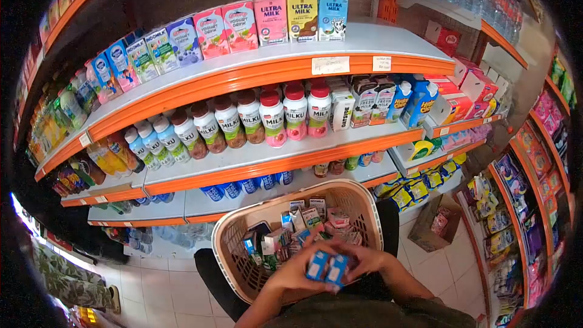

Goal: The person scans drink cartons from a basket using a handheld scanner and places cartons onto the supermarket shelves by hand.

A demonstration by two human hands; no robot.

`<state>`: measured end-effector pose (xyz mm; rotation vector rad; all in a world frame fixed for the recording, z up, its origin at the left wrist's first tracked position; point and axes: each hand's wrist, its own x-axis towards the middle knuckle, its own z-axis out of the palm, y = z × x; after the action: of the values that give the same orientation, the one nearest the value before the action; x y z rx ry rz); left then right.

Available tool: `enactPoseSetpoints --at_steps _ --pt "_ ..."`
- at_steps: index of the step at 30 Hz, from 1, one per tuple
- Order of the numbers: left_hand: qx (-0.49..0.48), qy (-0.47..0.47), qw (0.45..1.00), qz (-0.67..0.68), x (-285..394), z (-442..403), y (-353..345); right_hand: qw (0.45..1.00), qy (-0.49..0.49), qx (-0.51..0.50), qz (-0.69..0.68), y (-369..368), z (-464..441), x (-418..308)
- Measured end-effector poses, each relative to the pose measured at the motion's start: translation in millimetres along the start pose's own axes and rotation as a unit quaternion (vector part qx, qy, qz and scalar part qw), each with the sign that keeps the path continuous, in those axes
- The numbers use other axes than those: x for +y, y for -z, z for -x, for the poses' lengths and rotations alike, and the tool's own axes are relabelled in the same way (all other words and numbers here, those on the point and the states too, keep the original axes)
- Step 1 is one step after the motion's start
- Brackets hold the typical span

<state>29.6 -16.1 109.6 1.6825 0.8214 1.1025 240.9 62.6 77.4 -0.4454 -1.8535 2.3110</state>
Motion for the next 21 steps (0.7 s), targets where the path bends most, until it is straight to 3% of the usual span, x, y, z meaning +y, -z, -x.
enactPoseSetpoints --at_steps 1,3,5,7,9,11,12,13,14,15,16,17,19,21 --pt "-0.062 -0.003 0.998 -0.011 7 -3 0 1.0 0.004 0.0 0.002 2 -1 -2" --pt "-0.099 -0.005 0.995 -0.015 13 -5 2 0.976 -0.074 -0.185 0.086 7 -5 -8" --pt "-0.135 -0.009 0.991 -0.022 20 -5 2 0.965 -0.063 -0.193 0.164 6 -9 -14" --pt "-0.035 0.062 0.989 0.126 26 0 -1 0.986 -0.005 -0.104 0.127 8 -8 -7" --pt "0.046 -0.001 0.989 0.144 4 4 2 0.988 0.041 -0.072 0.127 28 -7 -26" --pt "0.143 -0.009 0.96 0.24 -38 19 9 0.988 0.08 0.033 0.13 57 2 -78" --pt "0.189 0.041 0.959 0.208 -46 29 13 0.983 0.098 0.086 0.133 72 6 -104" --pt "0.188 0.039 0.959 0.208 -48 36 12 0.951 0.196 0.155 0.18 90 5 -136" --pt "0.201 0.087 0.969 0.112 -50 39 12 0.901 0.28 0.235 0.235 108 4 -168" --pt "0.213 0.134 0.968 0.015 -54 44 11 0.867 0.3 0.349 0.189 121 3 -201" --pt "0.19 0.093 0.97 -0.118 -75 53 11 0.81 0.359 0.364 0.288 119 -3 -251" --pt "0.191 0.091 0.97 -0.121 -75 57 8 0.812 0.275 0.419 0.299 124 -5 -291" --pt "0.122 0.157 0.926 -0.321 -74 63 -1 0.791 0.281 0.393 0.375 142 -21 -343" --pt "0.138 0.125 0.919 -0.348 -89 72 -11 0.785 0.27 0.385 0.403 167 -39 -367"
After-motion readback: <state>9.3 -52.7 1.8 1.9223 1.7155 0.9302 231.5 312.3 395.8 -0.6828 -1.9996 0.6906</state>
